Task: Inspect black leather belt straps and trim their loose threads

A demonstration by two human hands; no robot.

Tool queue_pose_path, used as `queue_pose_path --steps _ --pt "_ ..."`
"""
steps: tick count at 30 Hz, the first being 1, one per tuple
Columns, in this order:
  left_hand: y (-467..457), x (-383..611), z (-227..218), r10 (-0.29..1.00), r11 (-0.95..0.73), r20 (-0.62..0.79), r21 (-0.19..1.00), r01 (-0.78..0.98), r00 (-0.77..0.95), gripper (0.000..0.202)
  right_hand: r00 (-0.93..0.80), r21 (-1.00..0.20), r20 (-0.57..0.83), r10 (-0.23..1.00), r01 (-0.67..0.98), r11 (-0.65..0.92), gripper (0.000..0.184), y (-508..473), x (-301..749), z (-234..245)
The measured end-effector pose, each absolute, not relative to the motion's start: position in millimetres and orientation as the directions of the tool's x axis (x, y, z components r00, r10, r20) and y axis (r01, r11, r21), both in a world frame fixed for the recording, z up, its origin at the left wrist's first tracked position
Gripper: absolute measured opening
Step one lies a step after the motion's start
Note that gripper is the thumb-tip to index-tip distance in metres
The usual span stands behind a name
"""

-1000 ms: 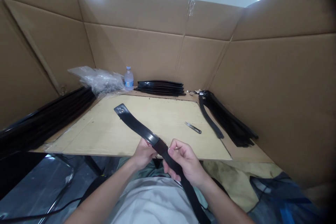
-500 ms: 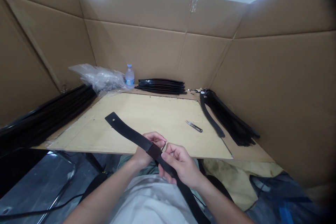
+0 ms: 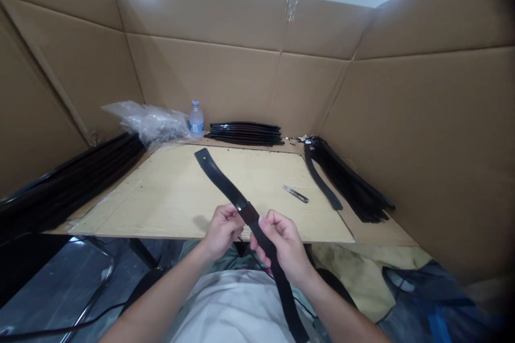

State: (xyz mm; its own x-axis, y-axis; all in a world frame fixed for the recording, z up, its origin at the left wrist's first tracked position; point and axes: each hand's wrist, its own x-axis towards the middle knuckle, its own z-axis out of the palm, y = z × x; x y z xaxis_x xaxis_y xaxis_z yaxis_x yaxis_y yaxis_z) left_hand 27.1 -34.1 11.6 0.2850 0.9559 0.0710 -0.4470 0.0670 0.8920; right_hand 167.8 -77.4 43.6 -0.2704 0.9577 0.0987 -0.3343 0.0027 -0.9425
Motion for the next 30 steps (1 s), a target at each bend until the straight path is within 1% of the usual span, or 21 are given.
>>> queue_pose_path --steps 3,7,10,15,19,27,30 --pt "-34 27 12 0.947 0.087 0.061 0.898 -0.431 0.317 0.019 -0.207 -0.933 0.088 0.974 -0.359 0.008 0.031 -73 168 41" --pt "-34 27 13 0.938 0.12 0.057 0.872 -0.474 0.343 0.019 -0.19 -0.926 0.073 0.979 -0.377 -0.004 0.029 -66 171 34" --pt "-35 28 15 0.93 0.133 0.066 0.858 -0.497 0.362 0.017 -0.203 -0.916 0.058 0.977 -0.401 -0.029 0.027 -62 173 30" --pt "-36 31 19 0.935 0.078 0.109 0.865 -0.495 0.338 0.021 -0.249 -0.893 0.067 0.966 -0.448 -0.054 0.024 -60 174 30" --pt "-37 32 21 0.943 0.065 0.109 0.868 -0.492 0.315 0.024 -0.278 -0.879 0.074 0.958 -0.472 -0.07 0.022 -61 171 30" --pt "-37 32 21 0.967 0.042 0.075 0.894 -0.446 0.242 0.031 -0.217 -0.91 0.139 0.966 -0.414 0.038 0.021 -61 173 27" --pt "-34 32 18 0.971 0.027 0.082 0.897 -0.441 0.226 0.03 -0.208 -0.926 0.171 0.963 -0.368 0.085 0.021 -60 174 27"
